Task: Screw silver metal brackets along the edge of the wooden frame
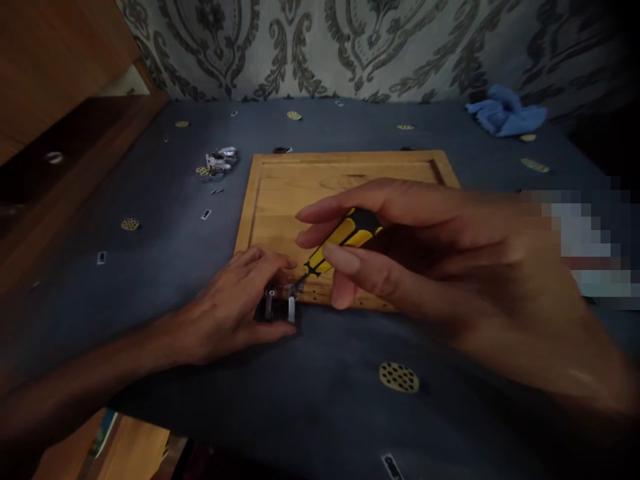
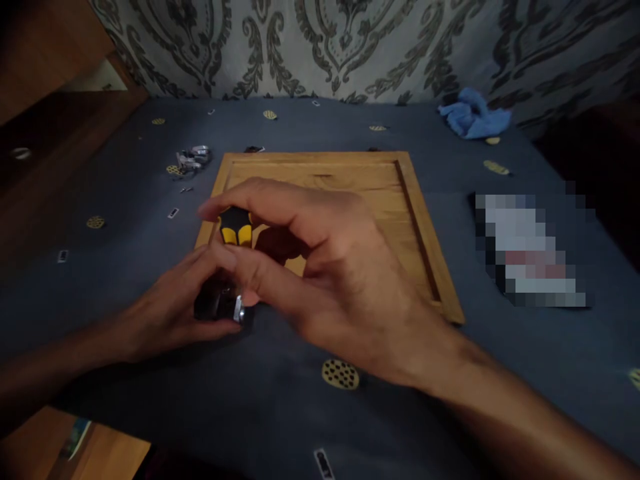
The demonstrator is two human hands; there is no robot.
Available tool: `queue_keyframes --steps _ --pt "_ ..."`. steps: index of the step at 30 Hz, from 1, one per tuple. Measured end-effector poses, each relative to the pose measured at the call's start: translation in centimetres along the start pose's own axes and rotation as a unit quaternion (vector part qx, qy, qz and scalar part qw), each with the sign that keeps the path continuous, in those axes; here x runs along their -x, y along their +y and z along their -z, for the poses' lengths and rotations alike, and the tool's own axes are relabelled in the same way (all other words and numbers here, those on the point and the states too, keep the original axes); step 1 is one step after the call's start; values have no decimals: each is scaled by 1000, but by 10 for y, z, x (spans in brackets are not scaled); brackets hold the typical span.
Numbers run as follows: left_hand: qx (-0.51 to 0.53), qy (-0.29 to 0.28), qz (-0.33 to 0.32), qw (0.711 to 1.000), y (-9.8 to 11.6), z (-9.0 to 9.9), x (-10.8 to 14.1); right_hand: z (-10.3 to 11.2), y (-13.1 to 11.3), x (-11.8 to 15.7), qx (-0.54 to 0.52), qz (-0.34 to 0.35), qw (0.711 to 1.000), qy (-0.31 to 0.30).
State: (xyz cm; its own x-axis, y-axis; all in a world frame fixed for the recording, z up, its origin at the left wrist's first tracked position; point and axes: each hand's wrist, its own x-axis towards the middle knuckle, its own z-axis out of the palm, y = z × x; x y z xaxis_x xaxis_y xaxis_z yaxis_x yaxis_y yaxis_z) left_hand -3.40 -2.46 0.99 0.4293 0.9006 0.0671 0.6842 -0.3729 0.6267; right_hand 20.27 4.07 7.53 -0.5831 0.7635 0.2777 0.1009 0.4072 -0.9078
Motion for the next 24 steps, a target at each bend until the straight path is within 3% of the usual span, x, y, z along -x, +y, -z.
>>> queue_keyframes --steps 7,13,18,24 --pt "-13 -12 11 1000 3 4 0 -21 5 6 101 104 982 118" --pt "-11 -3 -3 1000 -1 2 1 -23 -3 8 110 85 963 232" --pt "-14 13 15 1000 -1 -2 1 -25 6 7 113 96 971 187" --pt "-27 -6 25 999 2 1 -2 -27 18 7 120 176 961 174"
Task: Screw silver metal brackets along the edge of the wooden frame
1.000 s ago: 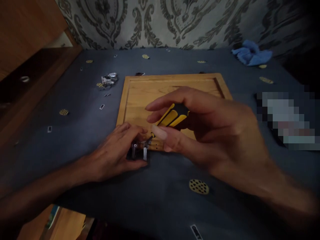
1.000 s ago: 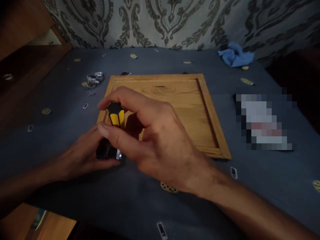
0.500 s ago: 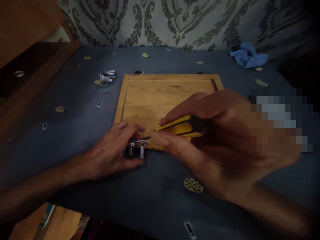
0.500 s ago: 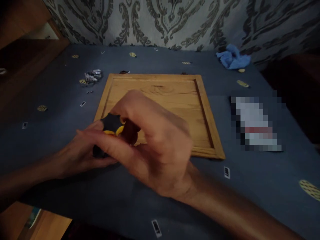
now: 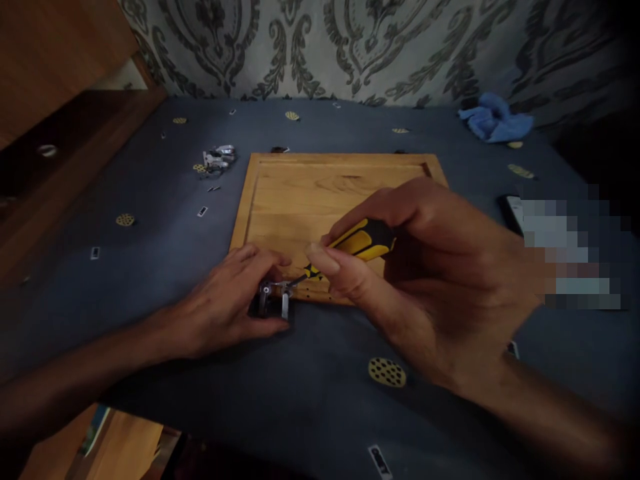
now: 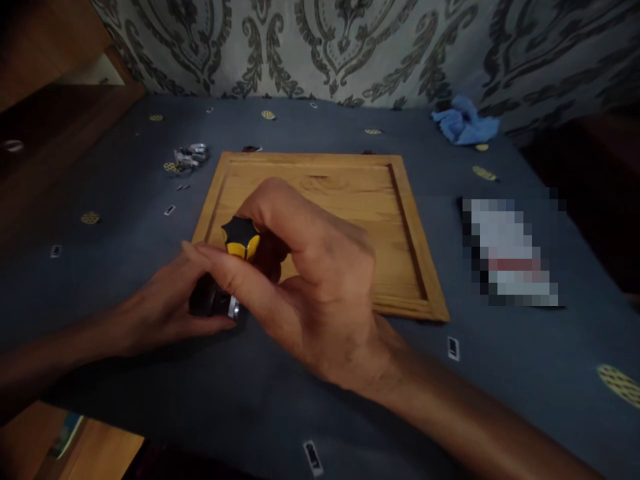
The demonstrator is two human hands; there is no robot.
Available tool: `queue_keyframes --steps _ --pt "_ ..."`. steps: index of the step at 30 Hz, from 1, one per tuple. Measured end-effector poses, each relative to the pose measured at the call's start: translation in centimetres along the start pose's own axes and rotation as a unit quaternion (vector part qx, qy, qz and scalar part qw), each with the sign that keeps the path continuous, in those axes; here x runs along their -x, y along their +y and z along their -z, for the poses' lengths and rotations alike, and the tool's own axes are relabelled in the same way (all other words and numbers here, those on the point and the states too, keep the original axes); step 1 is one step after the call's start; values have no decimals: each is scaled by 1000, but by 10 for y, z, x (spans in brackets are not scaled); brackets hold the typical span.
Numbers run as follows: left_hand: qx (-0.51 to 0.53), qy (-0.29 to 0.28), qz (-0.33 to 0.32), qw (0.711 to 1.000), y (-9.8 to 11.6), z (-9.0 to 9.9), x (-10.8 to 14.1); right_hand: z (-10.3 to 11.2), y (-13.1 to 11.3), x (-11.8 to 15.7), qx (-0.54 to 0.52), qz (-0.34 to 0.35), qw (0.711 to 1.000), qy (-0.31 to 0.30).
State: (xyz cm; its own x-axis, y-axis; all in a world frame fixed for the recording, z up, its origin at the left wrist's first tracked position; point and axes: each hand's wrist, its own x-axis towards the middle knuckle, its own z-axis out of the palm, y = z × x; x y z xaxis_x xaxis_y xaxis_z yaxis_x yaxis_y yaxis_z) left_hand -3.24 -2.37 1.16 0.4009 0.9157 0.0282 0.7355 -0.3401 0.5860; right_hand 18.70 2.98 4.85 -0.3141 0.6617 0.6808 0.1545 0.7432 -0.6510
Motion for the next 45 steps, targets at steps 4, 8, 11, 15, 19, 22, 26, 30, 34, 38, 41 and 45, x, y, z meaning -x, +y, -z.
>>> queue_keyframes --steps 4,8,11,15,19,22,26,30,34,38,41,45 --pt "6 11 -18 1000 -1 -2 1 0 0 1 15 -15 1000 -12" --pt "15 13 -26 999 0 -1 0 -1 1 1 3 5 1000 -16" --pt "12 -6 -23 1000 2 1 -1 1 2 -1 -21 6 999 -40" --pt "8 -13 -26 1000 3 4 -1 15 -1 -10 -49 -38 991 -115" --pt "4 -7 -29 1000 2 3 1 23 -5 -17 -69 -87 979 -170" --pt "13 2 -34 999 0 1 1 17 -6 -13 -71 -95 986 -119" --pt "22 12 -26 999 -1 -1 0 5 -8 -5 -65 -105 990 -71" --pt "21 -8 -15 1000 2 2 -2 5 -9 -7 -126 -151 978 -74" --pt "25 -2 -29 999 0 2 -2 14 -9 -14 -162 -204 955 -142" --pt "23 13 -49 998 -4 -1 -1 16 -8 -15 -147 -210 956 -140" --pt "15 13 -57 998 -5 -3 0 13 -7 -13 -131 -213 960 -126" --pt "17 4 -49 999 -4 -1 -1 12 -6 -14 -139 -198 962 -129"
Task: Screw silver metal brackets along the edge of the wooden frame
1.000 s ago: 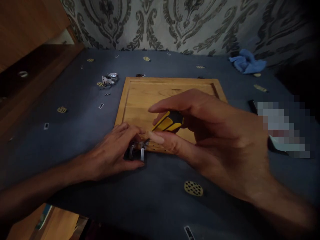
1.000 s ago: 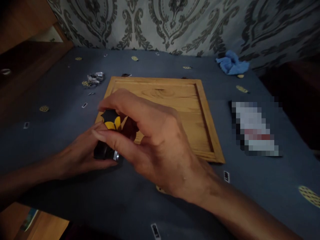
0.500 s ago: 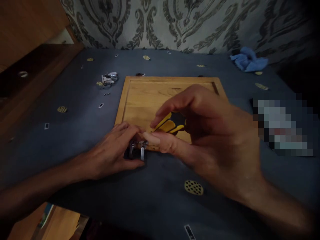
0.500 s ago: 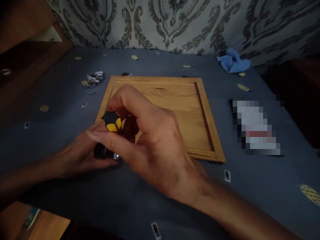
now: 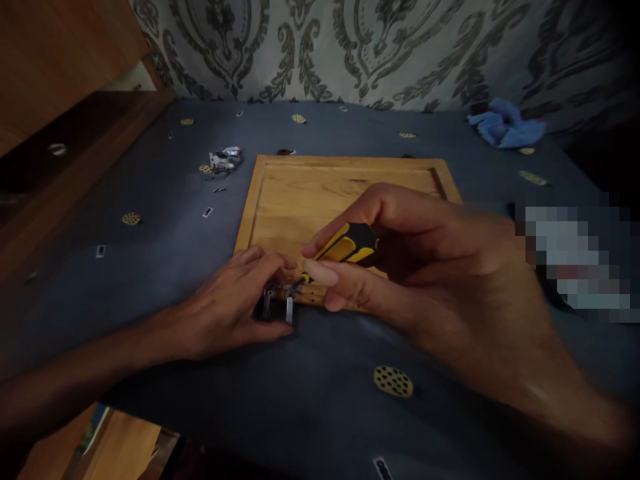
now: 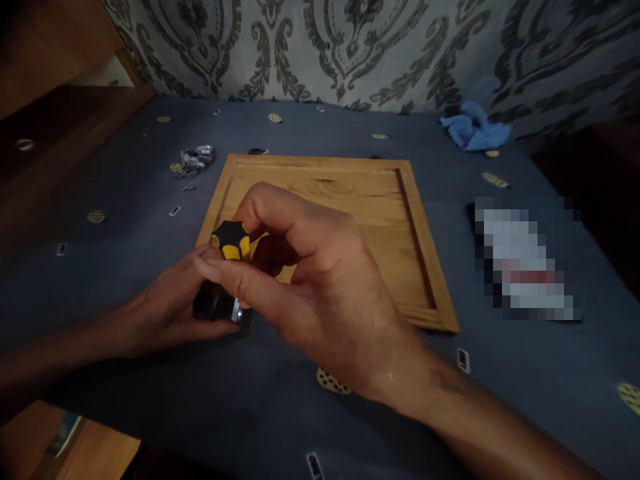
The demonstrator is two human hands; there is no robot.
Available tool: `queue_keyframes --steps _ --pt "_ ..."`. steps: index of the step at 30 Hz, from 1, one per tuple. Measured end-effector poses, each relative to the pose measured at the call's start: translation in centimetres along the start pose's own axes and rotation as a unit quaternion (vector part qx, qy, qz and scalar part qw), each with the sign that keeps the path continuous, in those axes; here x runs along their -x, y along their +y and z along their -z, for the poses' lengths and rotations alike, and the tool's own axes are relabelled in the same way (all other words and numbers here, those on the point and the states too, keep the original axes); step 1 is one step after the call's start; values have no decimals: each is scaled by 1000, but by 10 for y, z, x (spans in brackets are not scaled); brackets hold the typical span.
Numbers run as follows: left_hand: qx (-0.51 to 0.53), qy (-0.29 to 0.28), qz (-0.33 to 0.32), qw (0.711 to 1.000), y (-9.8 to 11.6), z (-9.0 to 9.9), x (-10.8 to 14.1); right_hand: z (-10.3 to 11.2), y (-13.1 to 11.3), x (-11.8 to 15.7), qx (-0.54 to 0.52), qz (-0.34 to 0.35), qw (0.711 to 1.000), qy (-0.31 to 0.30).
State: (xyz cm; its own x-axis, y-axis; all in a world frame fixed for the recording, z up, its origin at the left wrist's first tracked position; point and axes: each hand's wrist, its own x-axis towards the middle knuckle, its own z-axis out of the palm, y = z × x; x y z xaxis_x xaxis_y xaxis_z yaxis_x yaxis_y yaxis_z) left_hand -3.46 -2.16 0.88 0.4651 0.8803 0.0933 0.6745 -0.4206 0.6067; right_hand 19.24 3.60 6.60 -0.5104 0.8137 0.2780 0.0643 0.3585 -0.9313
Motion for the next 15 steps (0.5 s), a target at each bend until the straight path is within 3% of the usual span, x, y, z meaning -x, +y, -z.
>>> queue_keyframes --steps 6,15 --pt "6 -6 12 1000 3 4 -1 10 -6 -2 -11 -1 998 -65" --pt "-7 6 -17 1000 0 0 2 6 -4 0 32 25 999 -29"
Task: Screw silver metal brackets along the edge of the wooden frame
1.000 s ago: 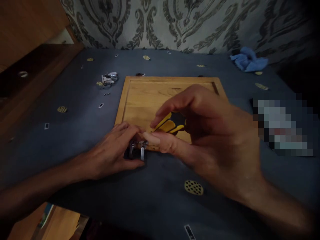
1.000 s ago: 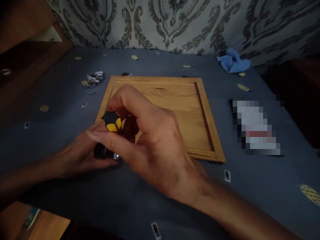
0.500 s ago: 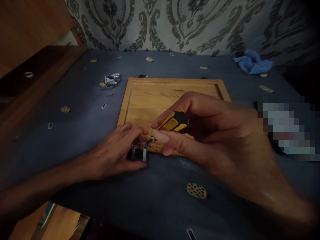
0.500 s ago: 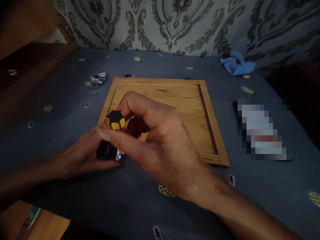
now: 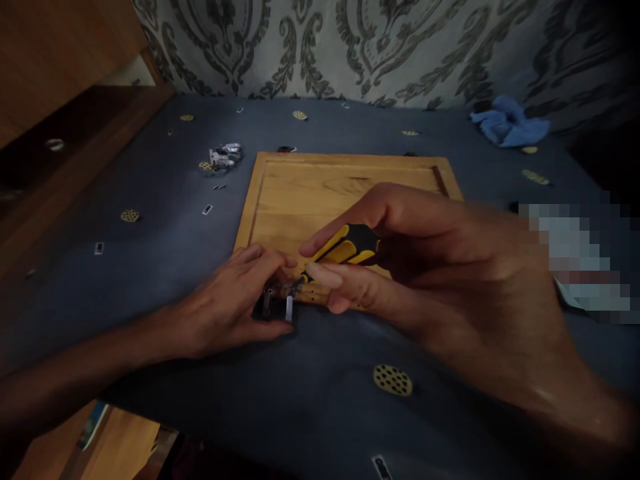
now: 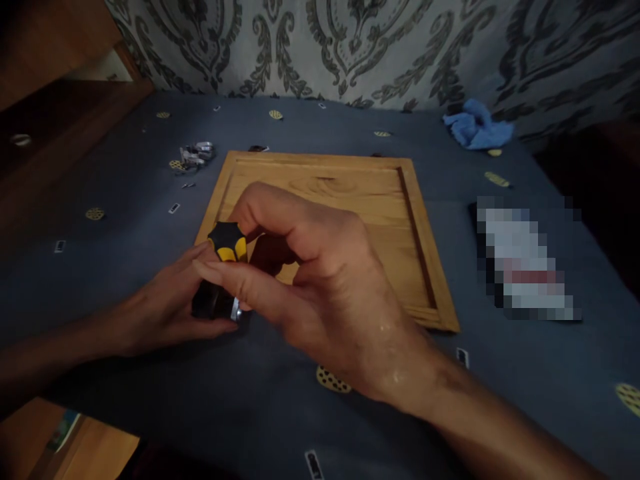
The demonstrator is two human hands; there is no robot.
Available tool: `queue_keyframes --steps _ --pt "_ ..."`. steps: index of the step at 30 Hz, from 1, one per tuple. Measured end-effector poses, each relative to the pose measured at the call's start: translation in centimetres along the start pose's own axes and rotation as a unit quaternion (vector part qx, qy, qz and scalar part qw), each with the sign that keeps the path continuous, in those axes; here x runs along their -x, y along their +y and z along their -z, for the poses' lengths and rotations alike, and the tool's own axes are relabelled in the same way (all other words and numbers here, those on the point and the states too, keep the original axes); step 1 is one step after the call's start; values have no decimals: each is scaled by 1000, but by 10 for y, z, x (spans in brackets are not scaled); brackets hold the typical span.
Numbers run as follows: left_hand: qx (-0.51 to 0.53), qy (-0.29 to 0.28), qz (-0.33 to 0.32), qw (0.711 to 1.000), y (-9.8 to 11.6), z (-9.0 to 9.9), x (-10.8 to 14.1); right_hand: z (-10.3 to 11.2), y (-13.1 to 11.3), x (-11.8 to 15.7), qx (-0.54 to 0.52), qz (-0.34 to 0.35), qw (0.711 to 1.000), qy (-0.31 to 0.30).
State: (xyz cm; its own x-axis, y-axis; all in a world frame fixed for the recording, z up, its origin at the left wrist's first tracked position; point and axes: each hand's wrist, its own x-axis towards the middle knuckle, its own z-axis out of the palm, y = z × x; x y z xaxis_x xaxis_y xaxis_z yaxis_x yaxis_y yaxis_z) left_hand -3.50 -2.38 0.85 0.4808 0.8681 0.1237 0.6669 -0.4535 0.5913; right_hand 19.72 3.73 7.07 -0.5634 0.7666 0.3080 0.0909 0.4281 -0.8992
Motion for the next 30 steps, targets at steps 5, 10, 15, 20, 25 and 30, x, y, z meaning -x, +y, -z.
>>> queue_keyframes --steps 5,10,15,20,25,30 --pt "-1 5 -8 1000 -1 0 0 2 1 5 -30 -1 999 -36" --pt "14 -4 18 1000 5 4 -3 -2 -7 2 -2 71 993 98" --pt "25 -15 43 999 4 4 -4 -4 -17 -1 24 87 980 180" --pt "24 -16 44 999 4 4 -3 -5 -1 8 46 47 992 109" --pt "14 -24 41 999 7 6 -3 -7 6 11 38 25 993 105" --pt "6 -23 31 999 6 6 -3 -11 10 7 28 39 994 98"
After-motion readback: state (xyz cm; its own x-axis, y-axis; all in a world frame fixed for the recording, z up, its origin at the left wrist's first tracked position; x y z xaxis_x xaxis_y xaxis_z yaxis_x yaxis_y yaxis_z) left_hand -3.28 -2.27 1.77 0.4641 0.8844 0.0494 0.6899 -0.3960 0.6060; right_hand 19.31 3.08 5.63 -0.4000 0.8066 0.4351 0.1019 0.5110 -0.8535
